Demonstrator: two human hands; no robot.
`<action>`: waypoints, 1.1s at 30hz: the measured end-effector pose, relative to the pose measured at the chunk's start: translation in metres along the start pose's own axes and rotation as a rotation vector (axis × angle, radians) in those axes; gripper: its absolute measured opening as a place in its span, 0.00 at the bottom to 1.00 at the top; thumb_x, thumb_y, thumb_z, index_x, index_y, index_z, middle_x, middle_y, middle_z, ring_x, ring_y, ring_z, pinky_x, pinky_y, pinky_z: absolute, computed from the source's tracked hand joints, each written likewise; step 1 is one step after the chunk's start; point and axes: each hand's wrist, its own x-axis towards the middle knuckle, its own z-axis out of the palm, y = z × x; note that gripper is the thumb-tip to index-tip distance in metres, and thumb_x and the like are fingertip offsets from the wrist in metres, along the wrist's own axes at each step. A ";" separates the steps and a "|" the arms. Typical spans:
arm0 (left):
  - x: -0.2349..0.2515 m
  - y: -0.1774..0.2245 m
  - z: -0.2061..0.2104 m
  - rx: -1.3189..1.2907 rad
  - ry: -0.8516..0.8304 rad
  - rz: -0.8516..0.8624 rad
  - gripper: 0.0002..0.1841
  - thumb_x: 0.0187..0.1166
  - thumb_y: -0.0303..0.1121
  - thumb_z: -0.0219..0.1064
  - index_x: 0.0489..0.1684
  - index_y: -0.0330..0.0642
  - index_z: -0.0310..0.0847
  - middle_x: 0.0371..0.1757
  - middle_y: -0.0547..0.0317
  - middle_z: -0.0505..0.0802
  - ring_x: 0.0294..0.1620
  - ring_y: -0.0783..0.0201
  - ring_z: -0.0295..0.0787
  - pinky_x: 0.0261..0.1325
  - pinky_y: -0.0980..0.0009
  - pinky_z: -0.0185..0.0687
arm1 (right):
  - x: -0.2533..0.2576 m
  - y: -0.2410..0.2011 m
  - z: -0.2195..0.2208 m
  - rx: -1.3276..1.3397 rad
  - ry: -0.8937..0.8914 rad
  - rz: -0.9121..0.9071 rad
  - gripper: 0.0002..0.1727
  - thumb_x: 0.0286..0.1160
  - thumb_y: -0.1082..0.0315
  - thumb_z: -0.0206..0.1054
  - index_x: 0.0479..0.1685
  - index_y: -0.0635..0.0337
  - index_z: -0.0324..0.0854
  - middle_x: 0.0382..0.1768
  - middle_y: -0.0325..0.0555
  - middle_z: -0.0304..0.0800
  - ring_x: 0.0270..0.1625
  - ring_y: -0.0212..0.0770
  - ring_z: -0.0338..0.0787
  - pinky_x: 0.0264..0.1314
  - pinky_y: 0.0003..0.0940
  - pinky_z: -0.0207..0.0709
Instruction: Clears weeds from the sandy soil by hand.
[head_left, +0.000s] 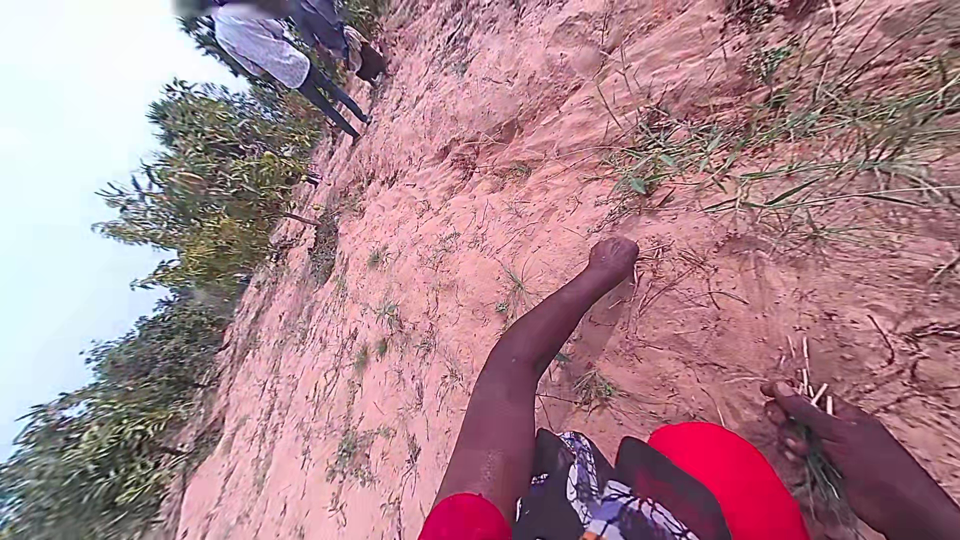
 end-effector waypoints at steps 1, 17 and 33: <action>0.001 0.001 0.001 -0.012 -0.012 -0.006 0.13 0.86 0.27 0.60 0.60 0.31 0.84 0.67 0.37 0.89 0.69 0.39 0.86 0.64 0.39 0.83 | 0.000 0.000 -0.001 0.005 0.012 -0.006 0.10 0.94 0.66 0.52 0.46 0.57 0.76 0.17 0.32 0.80 0.11 0.26 0.75 0.13 0.20 0.73; -0.038 0.009 0.026 -0.169 -0.015 -0.099 0.15 0.82 0.31 0.63 0.57 0.27 0.84 0.62 0.30 0.89 0.69 0.34 0.85 0.66 0.34 0.79 | -0.030 0.005 -0.047 0.051 0.160 0.000 0.08 0.94 0.66 0.52 0.50 0.59 0.75 0.19 0.34 0.79 0.12 0.27 0.75 0.14 0.21 0.74; -0.188 0.036 0.069 -1.472 0.080 -0.079 0.06 0.88 0.27 0.58 0.52 0.35 0.77 0.22 0.66 0.79 0.13 0.78 0.68 0.15 0.84 0.63 | -0.059 0.040 0.053 0.159 -0.242 -0.118 0.13 0.82 0.69 0.69 0.61 0.57 0.78 0.32 0.36 0.80 0.24 0.27 0.76 0.29 0.22 0.76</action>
